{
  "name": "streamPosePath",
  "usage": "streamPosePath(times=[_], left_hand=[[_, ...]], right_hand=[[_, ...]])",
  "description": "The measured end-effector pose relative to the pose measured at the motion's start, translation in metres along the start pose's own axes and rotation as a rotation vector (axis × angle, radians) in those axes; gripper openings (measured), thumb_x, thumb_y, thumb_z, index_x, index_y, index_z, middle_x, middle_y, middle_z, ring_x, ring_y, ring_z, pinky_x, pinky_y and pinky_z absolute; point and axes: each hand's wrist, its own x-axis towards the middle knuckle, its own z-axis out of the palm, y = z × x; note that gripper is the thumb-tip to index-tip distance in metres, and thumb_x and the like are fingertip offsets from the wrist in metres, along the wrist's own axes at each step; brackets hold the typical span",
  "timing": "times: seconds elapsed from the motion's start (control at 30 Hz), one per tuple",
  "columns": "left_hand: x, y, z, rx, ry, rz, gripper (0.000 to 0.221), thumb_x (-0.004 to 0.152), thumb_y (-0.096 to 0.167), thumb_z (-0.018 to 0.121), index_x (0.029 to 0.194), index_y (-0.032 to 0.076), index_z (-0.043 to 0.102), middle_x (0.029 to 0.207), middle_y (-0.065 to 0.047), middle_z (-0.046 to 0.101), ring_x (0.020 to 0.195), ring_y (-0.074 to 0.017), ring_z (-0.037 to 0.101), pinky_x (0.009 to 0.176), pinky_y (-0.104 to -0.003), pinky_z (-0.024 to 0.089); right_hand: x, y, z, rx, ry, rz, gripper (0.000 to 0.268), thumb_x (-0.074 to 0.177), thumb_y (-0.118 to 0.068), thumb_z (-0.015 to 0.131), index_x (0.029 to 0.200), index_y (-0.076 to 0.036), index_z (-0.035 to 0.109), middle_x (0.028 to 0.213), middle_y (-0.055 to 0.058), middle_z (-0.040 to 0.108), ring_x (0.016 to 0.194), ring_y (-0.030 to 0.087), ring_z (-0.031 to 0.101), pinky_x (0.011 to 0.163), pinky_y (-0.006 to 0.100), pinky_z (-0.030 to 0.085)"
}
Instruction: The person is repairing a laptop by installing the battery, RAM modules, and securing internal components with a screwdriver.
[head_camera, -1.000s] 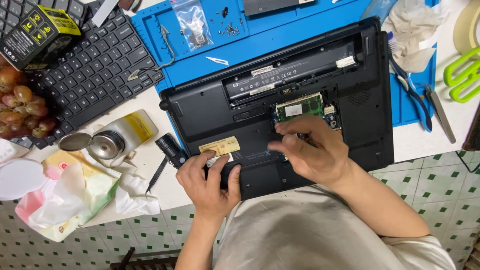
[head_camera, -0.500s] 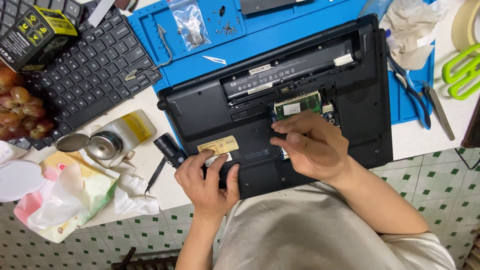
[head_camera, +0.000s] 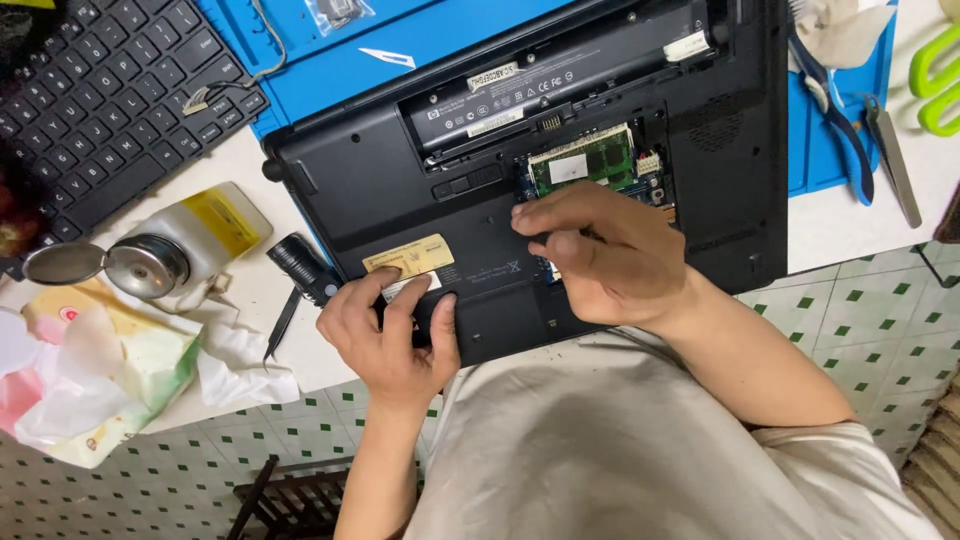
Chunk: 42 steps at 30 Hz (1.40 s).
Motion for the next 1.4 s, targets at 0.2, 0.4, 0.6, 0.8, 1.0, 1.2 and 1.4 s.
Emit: streamPosePath(times=[0.2, 0.4, 0.6, 0.8, 1.0, 1.2, 1.4], left_hand=[[-0.001, 0.000, 0.000, -0.014, 0.000, -0.007, 0.024, 0.097, 0.036, 0.069, 0.101, 0.012, 0.074, 0.107, -0.011, 0.061, 0.096, -0.0350, 0.056, 0.091, -0.049, 0.047], [0.000, 0.002, 0.000, -0.007, 0.001, -0.015, 0.022, 0.097, 0.035, 0.069, 0.102, 0.014, 0.074, 0.108, -0.011, 0.061, 0.098, -0.0345, 0.056, 0.092, -0.049, 0.045], [-0.002, 0.002, 0.000, -0.011, 0.017, -0.026, 0.021, 0.095, 0.034, 0.071, 0.101, 0.014, 0.075, 0.108, -0.011, 0.062, 0.098, -0.0355, 0.057, 0.092, -0.049, 0.047], [-0.002, -0.003, 0.000, -0.009, 0.006, 0.023, 0.027, 0.100, 0.038, 0.065, 0.102, 0.012, 0.074, 0.109, -0.012, 0.061, 0.099, -0.0352, 0.055, 0.093, -0.050, 0.045], [-0.003, -0.001, 0.001, -0.032, 0.026, -0.007, 0.019, 0.097, 0.031, 0.071, 0.100, 0.013, 0.075, 0.109, -0.011, 0.063, 0.098, -0.0346, 0.056, 0.093, -0.049, 0.046], [-0.005, -0.005, 0.003, -0.032, 0.065, 0.020, 0.021, 0.097, 0.033, 0.068, 0.100, 0.014, 0.076, 0.109, -0.010, 0.064, 0.097, -0.0339, 0.058, 0.091, -0.050, 0.048], [-0.047, 0.005, -0.011, -0.423, -0.019, -0.164, 0.039, 0.107, 0.029, 0.032, 0.113, 0.007, 0.063, 0.112, -0.010, 0.067, 0.105, -0.0298, 0.062, 0.098, -0.046, 0.046]], right_hand=[[0.012, -0.006, -0.005, -0.323, -0.049, -0.236, 0.040, 0.086, 0.007, 0.080, 0.124, -0.001, 0.069, 0.107, 0.026, 0.069, 0.084, 0.039, 0.074, 0.066, 0.049, 0.065], [0.010, -0.002, 0.003, -0.340, -0.021, -0.285, 0.041, 0.096, 0.006, 0.069, 0.133, -0.009, 0.066, 0.109, 0.026, 0.072, 0.072, 0.036, 0.067, 0.060, 0.043, 0.061], [0.017, -0.019, -0.002, -0.566, -0.113, -0.235, 0.054, 0.093, -0.001, 0.083, 0.139, -0.018, 0.061, 0.105, 0.023, 0.066, 0.066, 0.033, 0.059, 0.057, 0.039, 0.061], [-0.011, 0.001, 0.001, -0.092, -0.095, 0.202, 0.033, 0.100, -0.019, 0.069, 0.129, -0.003, 0.065, 0.101, 0.028, 0.071, 0.084, 0.045, 0.073, 0.066, 0.052, 0.065], [-0.020, -0.006, 0.001, -0.039, -0.015, 0.318, 0.029, 0.102, -0.018, 0.066, 0.126, -0.002, 0.063, 0.108, 0.025, 0.068, 0.091, 0.040, 0.074, 0.075, 0.051, 0.067], [-0.023, -0.006, 0.002, 0.027, 0.017, 0.354, 0.025, 0.104, -0.018, 0.062, 0.122, -0.001, 0.061, 0.115, 0.022, 0.066, 0.099, 0.035, 0.074, 0.085, 0.050, 0.069], [-0.024, -0.009, 0.002, 0.090, 0.049, 0.432, 0.022, 0.105, -0.018, 0.058, 0.119, 0.000, 0.058, 0.121, 0.019, 0.063, 0.106, 0.030, 0.074, 0.094, 0.049, 0.072]])
